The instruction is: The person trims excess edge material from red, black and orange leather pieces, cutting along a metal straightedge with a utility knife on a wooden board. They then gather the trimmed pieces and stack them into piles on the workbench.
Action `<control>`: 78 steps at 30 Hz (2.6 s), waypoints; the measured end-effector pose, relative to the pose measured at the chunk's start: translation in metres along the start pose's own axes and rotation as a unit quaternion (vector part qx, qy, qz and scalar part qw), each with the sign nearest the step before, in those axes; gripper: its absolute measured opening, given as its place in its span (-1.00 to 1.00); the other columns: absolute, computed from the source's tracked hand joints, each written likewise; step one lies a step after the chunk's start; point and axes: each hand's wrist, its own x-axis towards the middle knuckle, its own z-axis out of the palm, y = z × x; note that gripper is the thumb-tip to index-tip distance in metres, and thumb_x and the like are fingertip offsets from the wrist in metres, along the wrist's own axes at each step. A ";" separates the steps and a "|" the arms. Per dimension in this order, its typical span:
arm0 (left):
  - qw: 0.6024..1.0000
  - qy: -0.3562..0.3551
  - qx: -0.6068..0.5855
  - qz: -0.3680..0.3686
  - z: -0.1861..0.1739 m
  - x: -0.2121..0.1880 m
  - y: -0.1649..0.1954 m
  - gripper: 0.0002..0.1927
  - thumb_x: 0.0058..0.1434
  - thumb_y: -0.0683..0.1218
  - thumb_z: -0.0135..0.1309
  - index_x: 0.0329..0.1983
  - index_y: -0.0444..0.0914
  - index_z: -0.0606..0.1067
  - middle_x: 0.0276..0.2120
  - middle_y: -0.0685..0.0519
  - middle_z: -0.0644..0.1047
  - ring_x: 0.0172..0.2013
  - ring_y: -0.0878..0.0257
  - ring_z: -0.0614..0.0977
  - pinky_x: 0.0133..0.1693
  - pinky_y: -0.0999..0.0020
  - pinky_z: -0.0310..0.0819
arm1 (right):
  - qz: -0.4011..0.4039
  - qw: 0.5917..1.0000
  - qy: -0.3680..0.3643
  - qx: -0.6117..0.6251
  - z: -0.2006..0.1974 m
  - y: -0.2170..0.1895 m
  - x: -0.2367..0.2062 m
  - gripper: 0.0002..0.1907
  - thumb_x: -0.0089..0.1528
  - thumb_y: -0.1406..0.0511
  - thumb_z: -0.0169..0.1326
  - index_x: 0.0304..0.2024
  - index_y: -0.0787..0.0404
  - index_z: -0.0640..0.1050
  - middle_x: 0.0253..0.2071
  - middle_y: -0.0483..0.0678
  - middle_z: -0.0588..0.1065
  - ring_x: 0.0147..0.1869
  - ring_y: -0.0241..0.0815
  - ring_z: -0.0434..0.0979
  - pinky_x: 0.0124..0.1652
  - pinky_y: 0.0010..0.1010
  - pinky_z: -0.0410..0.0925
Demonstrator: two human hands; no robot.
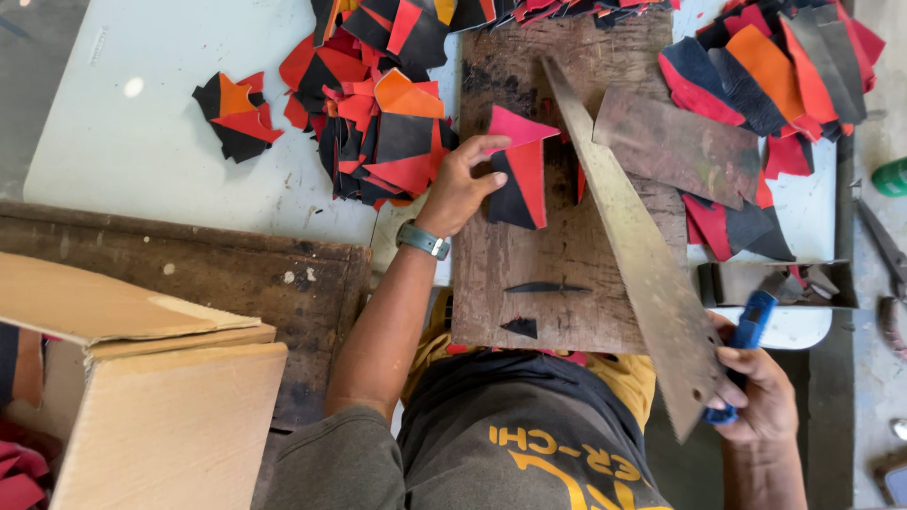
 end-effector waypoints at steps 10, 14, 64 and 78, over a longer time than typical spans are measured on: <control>0.978 -0.029 0.201 -0.044 -0.040 0.051 0.000 -0.55 0.04 -0.26 0.26 0.05 -0.26 0.58 -0.06 0.02 0.65 -0.02 0.24 0.63 0.02 0.34 0.51 | 0.121 0.980 -0.054 0.151 0.022 0.034 0.008 -0.42 0.19 0.45 -0.03 0.30 0.39 0.39 -0.53 -0.05 0.51 -0.74 -0.36 0.24 -0.71 -0.51 0.20; 0.989 0.025 0.078 -0.122 -0.056 0.027 -0.010 -0.56 0.05 -0.30 0.27 0.05 -0.31 0.57 -0.08 -0.01 0.61 -0.03 0.21 0.60 0.02 0.30 0.53 | 0.176 0.970 0.060 0.158 0.038 0.057 0.025 -0.37 0.01 0.41 -0.06 0.19 0.37 0.41 -0.34 0.22 0.64 -0.85 -0.42 0.21 -0.77 -0.60 0.23; 0.970 -0.108 0.217 -0.022 0.103 0.130 -0.005 -0.49 0.03 -0.21 0.32 0.11 -0.25 0.56 0.04 -0.08 0.60 0.08 0.06 0.63 0.14 0.21 0.50 | -0.163 0.973 -0.058 0.153 -0.006 -0.075 0.008 -0.59 0.20 0.44 0.07 0.07 0.45 0.34 -0.19 0.21 0.51 -0.66 -0.36 0.38 -0.57 -0.50 0.29; 0.970 -0.110 0.215 -0.018 0.100 0.131 -0.008 -0.49 0.01 -0.19 0.31 0.09 -0.28 0.57 0.04 -0.08 0.56 0.06 0.04 0.63 0.14 0.22 0.48 | -0.137 0.969 -0.069 0.191 -0.007 -0.077 0.017 -0.78 0.26 0.48 0.06 -0.07 0.36 0.35 -0.22 0.27 0.50 -0.60 -0.33 0.41 -0.60 -0.50 0.31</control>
